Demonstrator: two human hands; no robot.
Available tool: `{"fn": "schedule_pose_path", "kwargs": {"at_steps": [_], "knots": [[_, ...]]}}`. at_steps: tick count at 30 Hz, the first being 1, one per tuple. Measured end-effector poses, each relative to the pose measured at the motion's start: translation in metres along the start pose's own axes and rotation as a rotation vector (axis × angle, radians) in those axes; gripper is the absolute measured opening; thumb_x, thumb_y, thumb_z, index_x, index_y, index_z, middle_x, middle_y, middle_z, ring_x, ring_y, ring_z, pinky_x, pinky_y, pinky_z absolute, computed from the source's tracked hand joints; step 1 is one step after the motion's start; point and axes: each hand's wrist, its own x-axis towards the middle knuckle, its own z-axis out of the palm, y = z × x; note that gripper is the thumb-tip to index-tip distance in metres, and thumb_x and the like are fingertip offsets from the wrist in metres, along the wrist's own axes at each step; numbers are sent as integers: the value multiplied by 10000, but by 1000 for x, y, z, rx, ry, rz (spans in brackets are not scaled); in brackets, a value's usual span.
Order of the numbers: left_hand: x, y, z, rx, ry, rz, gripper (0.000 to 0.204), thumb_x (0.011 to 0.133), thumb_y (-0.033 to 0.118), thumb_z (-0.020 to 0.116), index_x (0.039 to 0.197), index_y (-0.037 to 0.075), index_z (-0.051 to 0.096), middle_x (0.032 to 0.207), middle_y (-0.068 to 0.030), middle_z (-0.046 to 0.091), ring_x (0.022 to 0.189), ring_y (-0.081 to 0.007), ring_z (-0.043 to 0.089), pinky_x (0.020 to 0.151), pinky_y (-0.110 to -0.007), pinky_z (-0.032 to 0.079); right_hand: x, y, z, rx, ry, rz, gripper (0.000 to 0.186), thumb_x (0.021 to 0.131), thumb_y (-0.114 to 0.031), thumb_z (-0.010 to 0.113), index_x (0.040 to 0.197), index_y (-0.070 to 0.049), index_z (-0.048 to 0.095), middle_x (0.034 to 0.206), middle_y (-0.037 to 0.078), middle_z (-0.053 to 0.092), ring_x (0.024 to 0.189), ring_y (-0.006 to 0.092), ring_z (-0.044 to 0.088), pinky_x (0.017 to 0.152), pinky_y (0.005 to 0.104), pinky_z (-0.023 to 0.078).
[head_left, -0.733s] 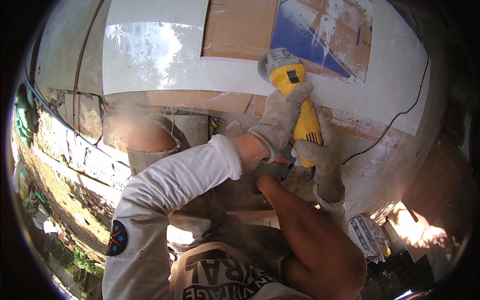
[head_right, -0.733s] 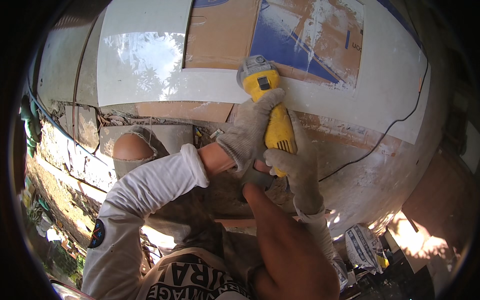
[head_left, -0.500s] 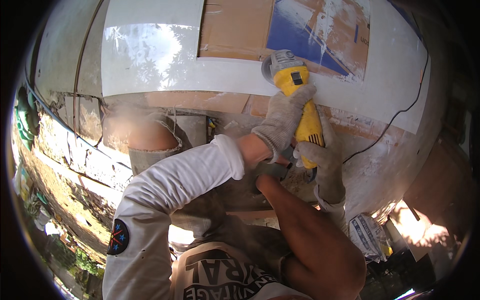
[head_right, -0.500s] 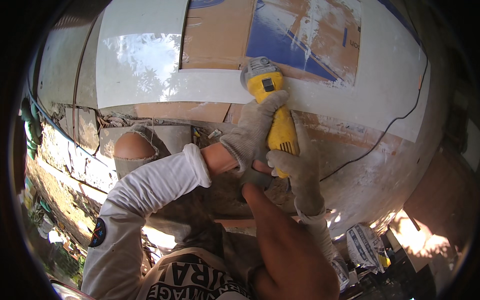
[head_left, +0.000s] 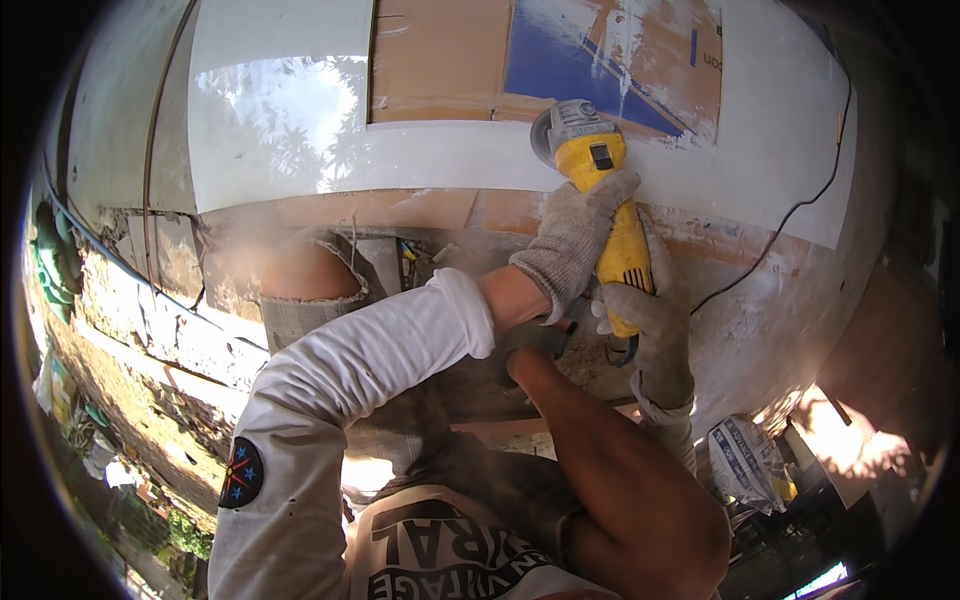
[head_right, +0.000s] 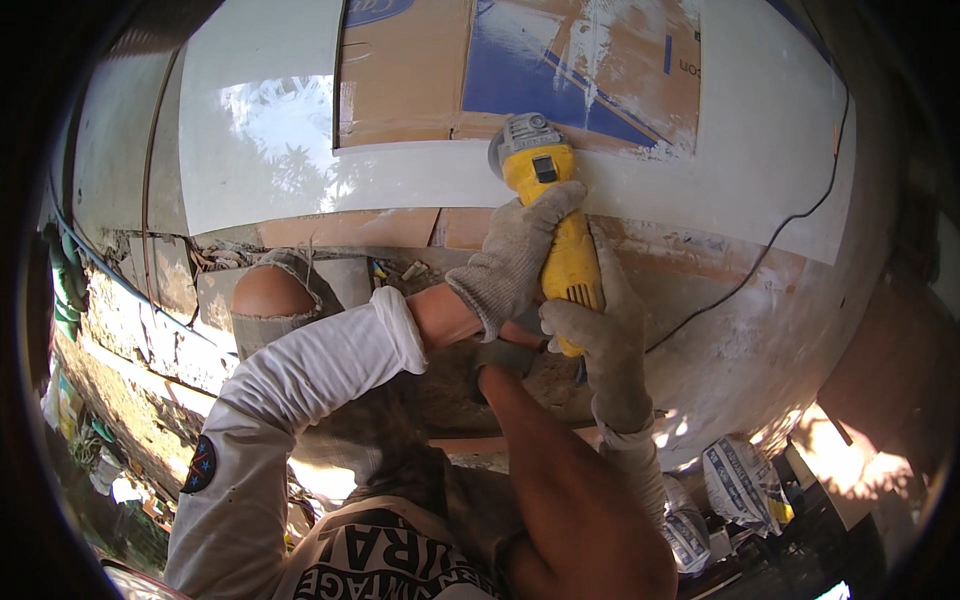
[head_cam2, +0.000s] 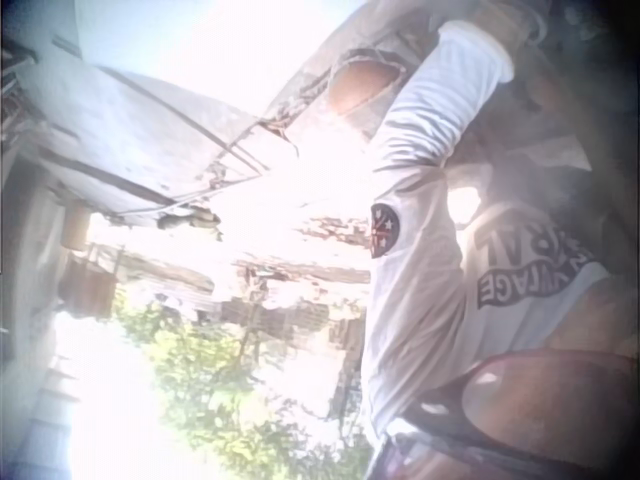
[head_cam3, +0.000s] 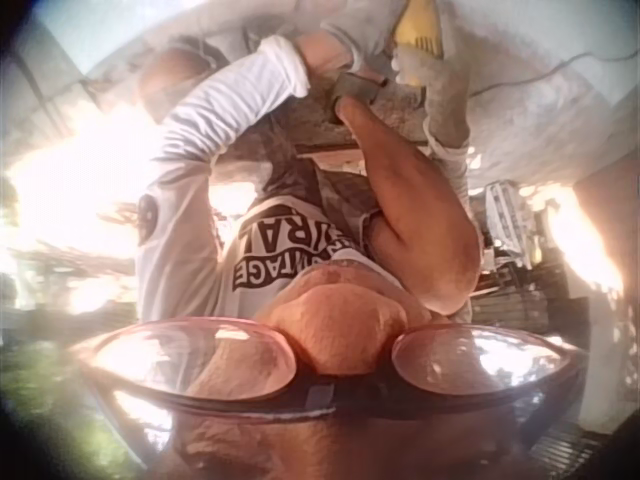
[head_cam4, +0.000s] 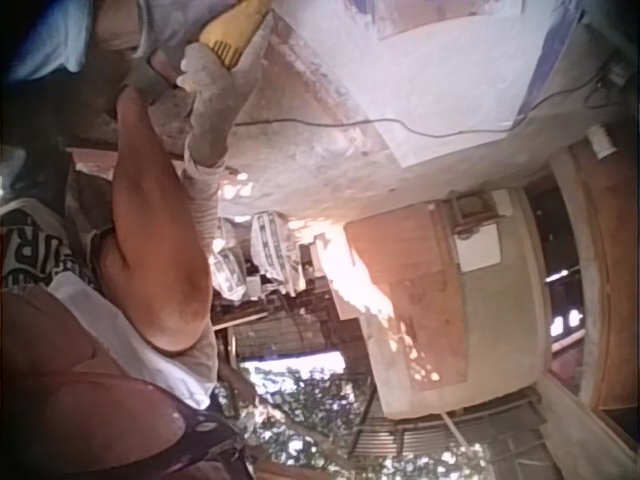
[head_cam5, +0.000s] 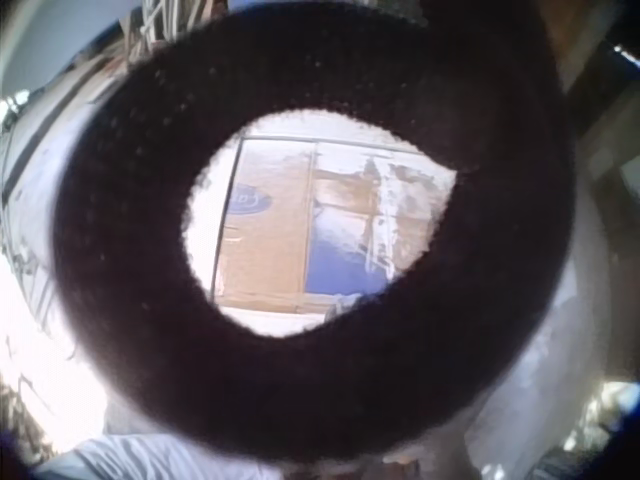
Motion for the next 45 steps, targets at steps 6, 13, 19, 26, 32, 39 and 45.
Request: {"fn": "schedule_pose_path", "kwargs": {"at_steps": [6, 13, 19, 26, 32, 39, 45], "knots": [[6, -7, 11, -9, -58, -38, 396, 1014, 300, 861, 1223, 38, 651, 984, -104, 732, 812, -236, 765, 722, -411, 670, 2, 5, -11, -29, 41, -9, 923, 818, -74, 811, 1676, 49, 491, 1115, 120, 753, 858, 146, 738, 684, 279, 607], [1, -4, 5, 26, -64, -1, 367, 1031, 293, 841, 1227, 53, 646, 993, -101, 727, 831, -235, 762, 744, -408, 670, 3, -1, -12, -42, -34, 2, 966, 814, -31, 796, 1705, 67, 439, 1104, 115, 751, 842, 141, 730, 668, 282, 609], [-6, 8, -11, -48, 3, 37, 410, 1011, 334, 855, 1224, 31, 678, 1006, -116, 750, 853, -249, 774, 775, -421, 658, 4, -2, 13, 2, -24, -17, 956, 803, -47, 806, 1678, 107, 456, 1106, 117, 749, 836, 134, 729, 672, 285, 613], [-5, 16, -20, -71, 59, 55, 438, 1002, 354, 862, 1225, 15, 697, 1029, -132, 767, 870, -259, 783, 784, -417, 650, 11, -10, 24, -137, -55, -35, 931, 781, -111, 821, 1634, 109, 520, 1074, 123, 770, 842, 143, 739, 711, 299, 621], [-5, 16, -21, -69, 41, 40, 349, 1019, 277, 866, 1204, 47, 679, 992, -105, 745, 819, -237, 763, 753, -406, 663, 8, -11, 24, -133, -33, -1, 910, 782, -117, 809, 1621, 101, 536, 1066, 119, 771, 835, 141, 733, 721, 297, 616], [-8, 15, -13, -16, 28, 17, 399, 1026, 309, 848, 1233, 20, 668, 1002, -112, 739, 828, -234, 764, 749, -397, 667, 1, -11, 18, -82, -15, 9, 922, 799, -103, 804, 1653, 85, 510, 1110, 122, 760, 849, 137, 729, 699, 281, 604], [-7, 13, -5, -1, 2, -14, 438, 1014, 332, 856, 1240, 10, 665, 1013, -120, 738, 843, -243, 770, 754, -403, 670, 0, -9, 11, -101, 37, 27, 897, 807, -109, 816, 1637, 80, 532, 1106, 118, 761, 857, 143, 735, 708, 283, 605]]}}
